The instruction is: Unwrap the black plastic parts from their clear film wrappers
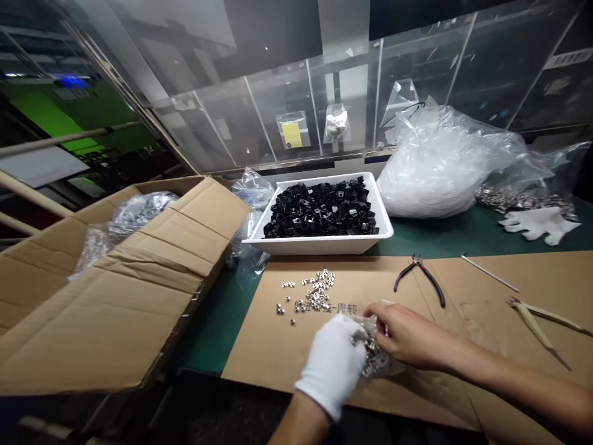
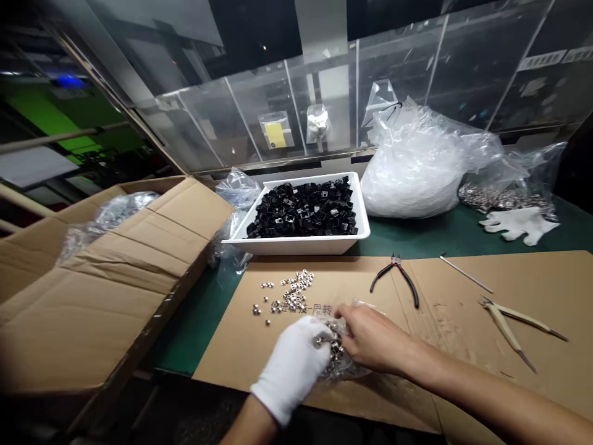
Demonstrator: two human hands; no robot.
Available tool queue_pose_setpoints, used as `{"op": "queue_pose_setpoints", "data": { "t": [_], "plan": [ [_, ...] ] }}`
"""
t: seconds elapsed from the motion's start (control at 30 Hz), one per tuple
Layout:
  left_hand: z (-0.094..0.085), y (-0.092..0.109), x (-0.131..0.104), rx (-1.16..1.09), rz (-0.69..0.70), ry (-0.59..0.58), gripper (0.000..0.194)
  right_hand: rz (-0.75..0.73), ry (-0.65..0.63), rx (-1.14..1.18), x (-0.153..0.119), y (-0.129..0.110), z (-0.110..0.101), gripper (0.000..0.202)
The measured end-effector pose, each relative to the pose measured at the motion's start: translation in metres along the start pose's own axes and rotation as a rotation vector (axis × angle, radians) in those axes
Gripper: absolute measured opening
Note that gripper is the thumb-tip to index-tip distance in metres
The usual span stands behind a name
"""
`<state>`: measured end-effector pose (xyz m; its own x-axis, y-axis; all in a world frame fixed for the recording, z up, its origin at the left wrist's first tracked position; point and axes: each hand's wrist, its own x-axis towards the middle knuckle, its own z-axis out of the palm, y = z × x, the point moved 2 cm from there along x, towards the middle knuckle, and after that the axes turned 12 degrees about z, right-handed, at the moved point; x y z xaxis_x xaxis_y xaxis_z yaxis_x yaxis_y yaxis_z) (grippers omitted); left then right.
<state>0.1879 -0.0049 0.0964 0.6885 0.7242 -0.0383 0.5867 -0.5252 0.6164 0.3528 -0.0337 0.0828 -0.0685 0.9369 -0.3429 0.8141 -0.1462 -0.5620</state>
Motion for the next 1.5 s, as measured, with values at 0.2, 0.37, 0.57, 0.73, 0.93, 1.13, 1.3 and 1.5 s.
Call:
{"op": "queue_pose_setpoints", "data": {
  "t": [0.2, 0.37, 0.57, 0.73, 0.93, 1.13, 1.3, 1.5],
  "plan": [
    [-0.022, -0.010, -0.016, 0.173, -0.059, 0.177, 0.023, -0.029, 0.000, 0.150, -0.004, 0.004, -0.006, 0.029],
    [-0.054, -0.102, -0.038, 0.456, -0.535, 0.163, 0.081, -0.068, -0.037, 0.085, -0.002, -0.008, -0.032, 0.024],
    [-0.032, -0.156, -0.031, 0.657, -0.402, 0.120, 0.047, -0.214, 0.024, -0.090, 0.068, -0.028, -0.049, 0.044],
    [-0.030, -0.167, -0.020, 0.742, -0.460, 0.142, 0.039, -0.199, -0.125, -0.374, 0.148, -0.033, -0.020, 0.087],
    [-0.030, -0.171, -0.011, 0.666, -0.469, 0.084, 0.038, -0.249, -0.126, -0.454, 0.180, -0.048, -0.005, 0.052],
    [-0.033, -0.170, -0.010, 0.657, -0.500, 0.115, 0.037, -0.251, -0.101, -0.465, 0.183, -0.055, -0.003, 0.030],
    [-0.041, -0.134, -0.020, 0.620, -0.430, 0.211, 0.035, -0.217, -0.105, -0.476, 0.182, -0.056, -0.001, 0.028],
    [0.010, -0.037, -0.021, 0.422, -0.023, 0.109, 0.037, -0.221, -0.102, -0.476, 0.176, -0.056, -0.008, 0.026]
  ]
}}
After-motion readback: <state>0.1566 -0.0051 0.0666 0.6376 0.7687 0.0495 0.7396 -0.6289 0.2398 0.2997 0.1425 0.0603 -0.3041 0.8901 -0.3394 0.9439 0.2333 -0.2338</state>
